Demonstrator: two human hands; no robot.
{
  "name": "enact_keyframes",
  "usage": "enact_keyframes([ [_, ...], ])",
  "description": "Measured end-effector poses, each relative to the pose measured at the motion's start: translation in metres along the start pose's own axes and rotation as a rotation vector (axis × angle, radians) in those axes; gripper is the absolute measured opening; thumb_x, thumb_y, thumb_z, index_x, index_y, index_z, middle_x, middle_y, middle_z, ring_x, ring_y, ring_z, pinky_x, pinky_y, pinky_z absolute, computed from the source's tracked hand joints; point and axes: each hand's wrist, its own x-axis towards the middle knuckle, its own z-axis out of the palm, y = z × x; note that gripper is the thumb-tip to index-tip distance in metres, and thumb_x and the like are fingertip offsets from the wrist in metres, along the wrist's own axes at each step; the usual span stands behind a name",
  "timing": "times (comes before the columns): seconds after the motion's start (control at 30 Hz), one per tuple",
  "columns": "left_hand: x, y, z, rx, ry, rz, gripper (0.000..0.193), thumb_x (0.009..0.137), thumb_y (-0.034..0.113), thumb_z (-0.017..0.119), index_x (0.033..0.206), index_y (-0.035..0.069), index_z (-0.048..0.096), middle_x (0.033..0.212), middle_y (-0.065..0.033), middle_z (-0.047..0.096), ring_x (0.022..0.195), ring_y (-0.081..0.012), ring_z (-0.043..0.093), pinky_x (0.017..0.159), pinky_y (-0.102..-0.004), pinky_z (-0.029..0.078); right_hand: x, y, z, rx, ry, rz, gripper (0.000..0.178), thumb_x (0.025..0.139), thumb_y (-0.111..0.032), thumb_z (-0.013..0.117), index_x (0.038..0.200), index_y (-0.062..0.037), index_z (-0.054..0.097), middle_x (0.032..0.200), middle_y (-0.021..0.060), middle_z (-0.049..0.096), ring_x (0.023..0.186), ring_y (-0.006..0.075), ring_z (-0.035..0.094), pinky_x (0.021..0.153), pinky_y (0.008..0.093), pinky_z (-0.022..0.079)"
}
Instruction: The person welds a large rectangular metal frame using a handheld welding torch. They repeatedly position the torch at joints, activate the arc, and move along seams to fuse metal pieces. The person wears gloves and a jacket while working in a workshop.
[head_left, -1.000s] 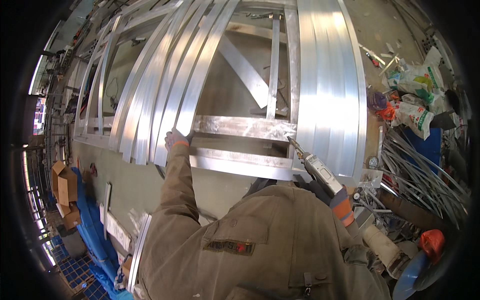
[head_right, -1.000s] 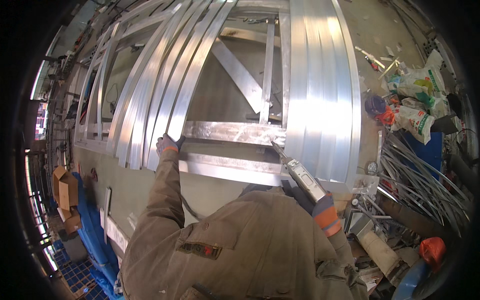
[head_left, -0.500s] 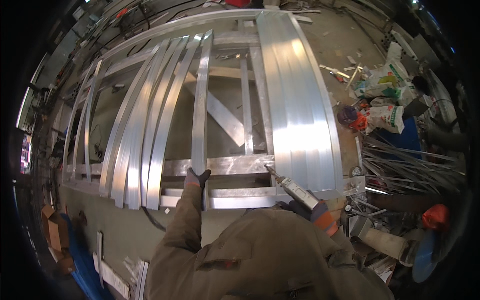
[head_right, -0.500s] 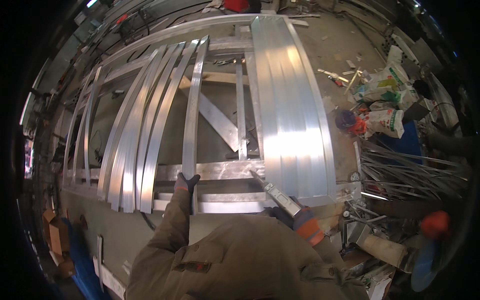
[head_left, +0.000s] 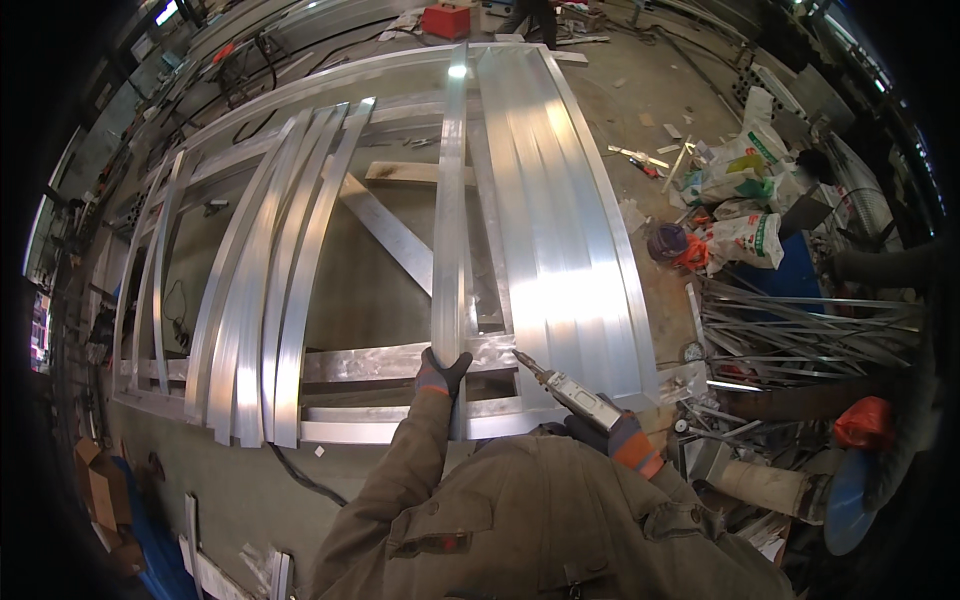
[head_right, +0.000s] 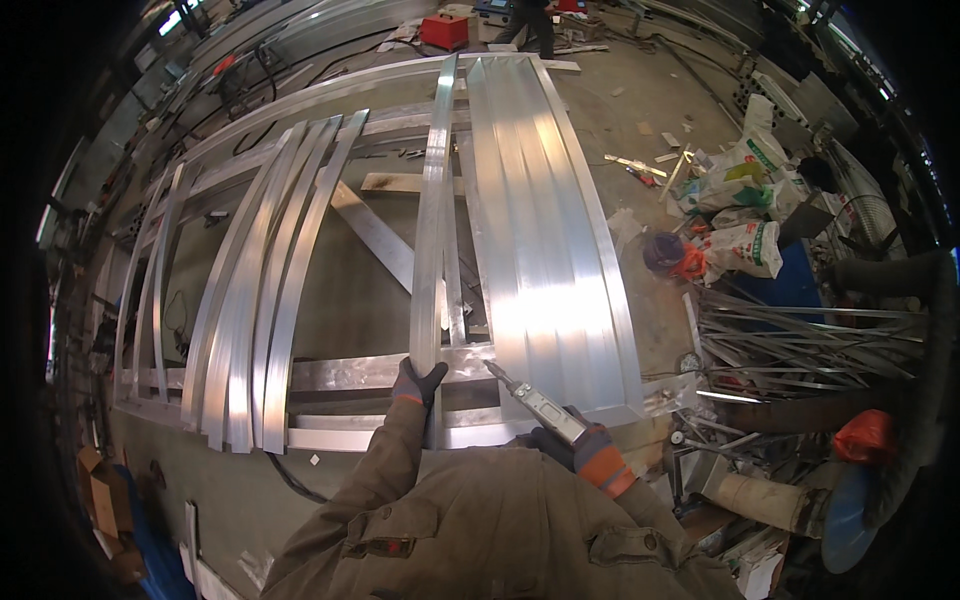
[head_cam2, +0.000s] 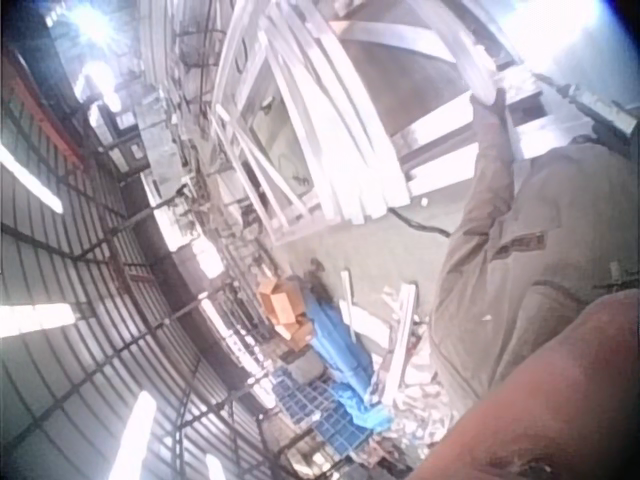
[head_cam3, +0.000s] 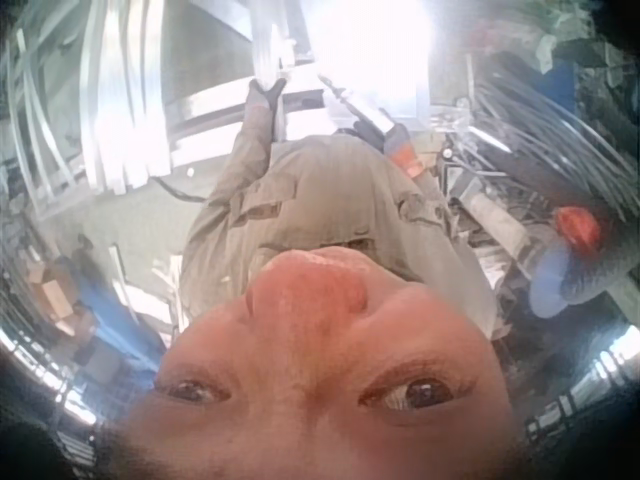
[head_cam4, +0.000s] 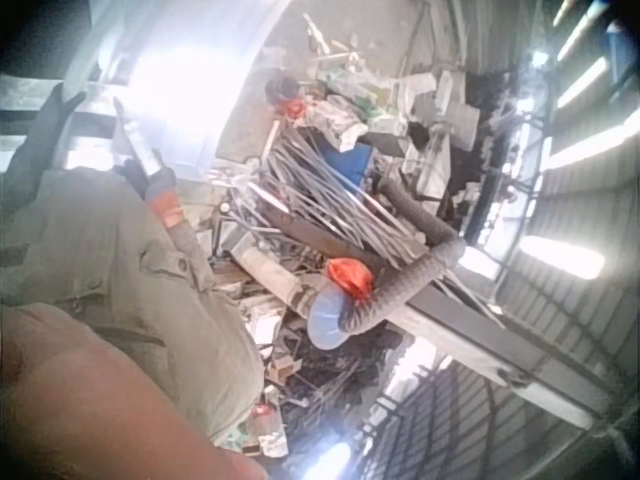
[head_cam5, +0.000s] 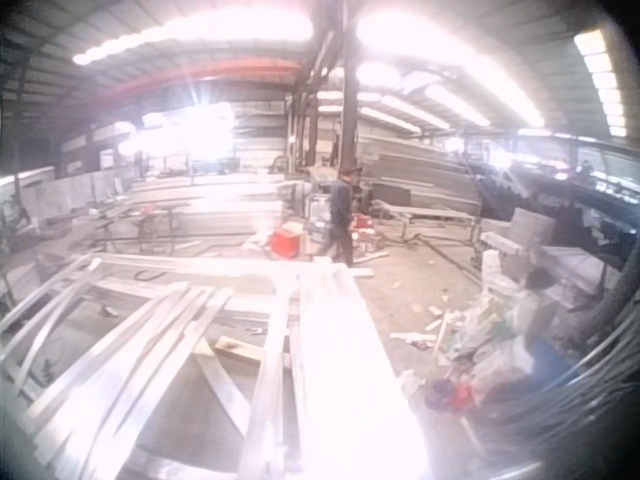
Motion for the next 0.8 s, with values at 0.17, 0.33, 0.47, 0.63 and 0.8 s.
enact_keyframes([
  [0.17, 0.014, 0.032, 0.037, 0.011, -0.009, 0.013, 0.131, 0.074, 0.077, 0.088, 0.164, -0.008, 0.044, 0.155, -0.0330, 0.062, 0.143, -0.0448, 0.063, 0.117, -0.0487, 0.052, 0.002, -0.006, -0.017, -0.006, 0.008, -0.005, 0.041, 0.104, -0.005, 0.077, 0.144, -0.0006, 0.071, 0.134, 0.0119, 0.078, 0.116, 0.0178, 0.075, 0.093, 0.0332, 0.061],
  [0.33, 0.024, 0.035, 0.064, 0.030, 0.019, -0.001, 0.127, 0.073, 0.074, 0.090, 0.162, -0.005, 0.047, 0.152, -0.0313, 0.064, 0.140, -0.0445, 0.065, 0.116, -0.0493, 0.053, 0.001, -0.008, -0.031, -0.001, 0.019, -0.004, 0.041, 0.104, -0.005, 0.077, 0.144, -0.0005, 0.071, 0.133, 0.0117, 0.078, 0.115, 0.0176, 0.075, 0.093, 0.0330, 0.061],
  [0.47, 0.027, 0.030, 0.077, 0.020, 0.059, 0.030, 0.119, 0.073, 0.069, 0.092, 0.159, -0.002, 0.050, 0.150, -0.0293, 0.066, 0.137, -0.0438, 0.066, 0.115, -0.0496, 0.054, 0.000, -0.010, -0.040, 0.002, 0.023, -0.002, 0.041, 0.104, -0.005, 0.078, 0.144, -0.0005, 0.071, 0.132, 0.0116, 0.078, 0.115, 0.0175, 0.075, 0.093, 0.0329, 0.061],
  [0.63, 0.027, 0.032, 0.085, 0.023, 0.064, 0.001, 0.115, 0.074, 0.066, 0.093, 0.159, 0.000, 0.051, 0.149, -0.0281, 0.067, 0.137, -0.0430, 0.067, 0.115, -0.0498, 0.054, 0.004, -0.012, -0.044, 0.002, 0.016, -0.002, 0.041, 0.103, -0.005, 0.078, 0.143, -0.0004, 0.071, 0.132, 0.0114, 0.078, 0.115, 0.0173, 0.075, 0.094, 0.0327, 0.060],
  [0.8, 0.028, 0.040, 0.088, 0.037, 0.060, -0.008, 0.116, 0.073, 0.065, 0.093, 0.159, 0.000, 0.051, 0.150, -0.0278, 0.067, 0.138, -0.0428, 0.066, 0.115, -0.0502, 0.054, 0.009, -0.012, -0.045, 0.001, 0.008, -0.002, 0.041, 0.103, -0.005, 0.078, 0.143, -0.0004, 0.071, 0.131, 0.0112, 0.078, 0.114, 0.0171, 0.075, 0.094, 0.0326, 0.060],
])
